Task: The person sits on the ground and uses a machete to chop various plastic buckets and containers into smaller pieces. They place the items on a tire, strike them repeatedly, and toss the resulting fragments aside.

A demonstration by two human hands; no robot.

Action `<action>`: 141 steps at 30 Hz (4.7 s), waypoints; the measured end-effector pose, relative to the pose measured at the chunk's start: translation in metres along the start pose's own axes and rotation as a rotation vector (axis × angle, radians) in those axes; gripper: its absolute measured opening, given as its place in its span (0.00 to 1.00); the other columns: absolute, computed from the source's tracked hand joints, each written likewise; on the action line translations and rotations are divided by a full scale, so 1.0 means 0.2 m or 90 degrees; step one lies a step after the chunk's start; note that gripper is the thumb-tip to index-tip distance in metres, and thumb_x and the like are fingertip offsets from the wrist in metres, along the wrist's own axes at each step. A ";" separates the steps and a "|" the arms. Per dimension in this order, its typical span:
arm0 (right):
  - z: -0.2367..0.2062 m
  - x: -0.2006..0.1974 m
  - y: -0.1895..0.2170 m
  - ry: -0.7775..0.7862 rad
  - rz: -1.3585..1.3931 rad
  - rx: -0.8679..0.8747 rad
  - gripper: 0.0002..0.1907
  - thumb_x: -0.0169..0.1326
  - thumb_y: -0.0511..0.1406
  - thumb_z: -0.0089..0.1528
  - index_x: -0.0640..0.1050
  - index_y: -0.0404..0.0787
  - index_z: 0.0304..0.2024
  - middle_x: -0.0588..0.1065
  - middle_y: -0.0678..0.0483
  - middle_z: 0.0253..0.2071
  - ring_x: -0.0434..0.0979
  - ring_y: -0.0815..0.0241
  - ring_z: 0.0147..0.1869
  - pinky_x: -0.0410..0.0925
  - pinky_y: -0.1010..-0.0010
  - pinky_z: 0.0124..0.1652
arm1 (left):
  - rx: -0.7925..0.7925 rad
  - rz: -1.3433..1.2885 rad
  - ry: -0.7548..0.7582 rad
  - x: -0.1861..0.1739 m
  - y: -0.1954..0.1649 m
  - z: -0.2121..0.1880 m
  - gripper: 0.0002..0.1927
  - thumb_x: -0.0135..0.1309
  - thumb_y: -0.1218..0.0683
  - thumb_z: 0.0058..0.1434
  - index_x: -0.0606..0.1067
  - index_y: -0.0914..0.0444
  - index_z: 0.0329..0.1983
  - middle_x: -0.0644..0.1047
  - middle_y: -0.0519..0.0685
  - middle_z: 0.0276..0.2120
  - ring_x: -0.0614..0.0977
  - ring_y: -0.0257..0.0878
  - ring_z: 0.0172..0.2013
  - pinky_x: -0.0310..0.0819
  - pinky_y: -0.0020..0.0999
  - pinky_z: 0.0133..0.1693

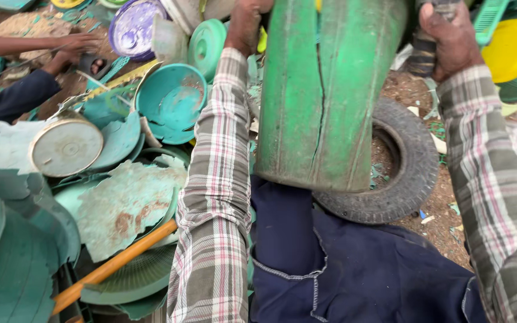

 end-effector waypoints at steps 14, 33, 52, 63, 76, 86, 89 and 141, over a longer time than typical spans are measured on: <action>-1.46 0.09 0.23 -0.332 -0.025 -0.073 0.21 0.61 0.27 0.74 0.65 0.32 0.63 0.70 0.48 0.56 0.74 0.57 0.58 0.72 0.66 0.62 | -0.188 0.233 -0.230 -0.95 -1.02 -1.18 0.36 0.45 0.37 0.79 0.61 0.68 0.76 0.70 0.53 0.66 0.72 0.44 0.65 0.65 0.39 0.69; -0.97 -0.33 -0.08 -0.277 -0.110 -0.158 0.26 0.60 0.27 0.67 0.63 0.33 0.63 0.69 0.48 0.60 0.72 0.54 0.63 0.68 0.62 0.64 | -0.117 0.415 -0.284 -0.73 -0.81 -1.18 0.34 0.73 0.52 0.52 0.69 0.68 0.56 0.79 0.59 0.46 0.83 0.56 0.46 0.76 0.45 0.50; -2.23 0.45 0.00 -0.503 -0.481 0.023 0.19 0.68 0.35 0.71 0.72 0.32 0.54 0.73 0.44 0.52 0.73 0.51 0.56 0.67 0.58 0.62 | -0.402 0.489 -0.448 -0.02 -1.40 -2.22 0.25 0.73 0.45 0.48 0.76 0.66 0.36 0.78 0.50 0.32 0.79 0.42 0.34 0.73 0.40 0.40; -2.41 0.86 -0.14 -0.455 -0.081 0.248 0.10 0.61 0.29 0.63 0.73 0.35 0.43 0.73 0.52 0.37 0.72 0.63 0.38 0.67 0.70 0.39 | -0.515 0.267 -0.486 0.37 -1.27 -2.63 0.22 0.66 0.50 0.59 0.68 0.68 0.43 0.73 0.53 0.39 0.74 0.46 0.41 0.68 0.41 0.46; -2.00 0.61 -0.25 -0.335 -0.126 0.203 0.13 0.62 0.30 0.63 0.73 0.38 0.47 0.80 0.54 0.50 0.76 0.68 0.47 0.70 0.76 0.50 | -0.295 0.151 -0.420 0.13 -1.09 -1.82 0.21 0.58 0.49 0.69 0.76 0.71 0.55 0.82 0.55 0.49 0.82 0.43 0.48 0.75 0.39 0.53; -2.02 0.37 -0.54 -0.422 -0.437 0.254 0.14 0.67 0.32 0.60 0.77 0.38 0.45 0.79 0.53 0.42 0.78 0.63 0.44 0.71 0.70 0.48 | -0.181 0.465 -0.031 0.25 -0.91 -0.98 0.18 0.60 0.51 0.64 0.75 0.61 0.55 0.82 0.56 0.44 0.83 0.58 0.41 0.77 0.52 0.42; -1.99 0.30 -0.36 -0.415 -0.461 0.119 0.15 0.67 0.32 0.60 0.76 0.38 0.47 0.77 0.51 0.45 0.77 0.61 0.46 0.70 0.67 0.51 | -0.088 0.501 -0.014 0.42 -0.81 -0.95 0.18 0.60 0.53 0.62 0.72 0.61 0.53 0.80 0.56 0.44 0.83 0.58 0.39 0.77 0.54 0.39; -1.36 0.82 -0.61 0.252 -0.862 -0.082 0.30 0.62 0.28 0.47 0.76 0.39 0.54 0.79 0.45 0.52 0.79 0.42 0.55 0.72 0.54 0.49 | -0.376 -0.373 -0.367 1.05 -0.21 -2.20 0.46 0.62 0.58 0.59 0.57 0.63 0.80 0.72 0.55 0.58 0.75 0.42 0.52 0.71 0.34 0.55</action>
Point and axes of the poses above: each hand's wrist, its own z-axis towards the middle knuckle, its own x-axis out of the palm, y = z × x, the point moved 6 cm from there along z, towards the middle knuckle
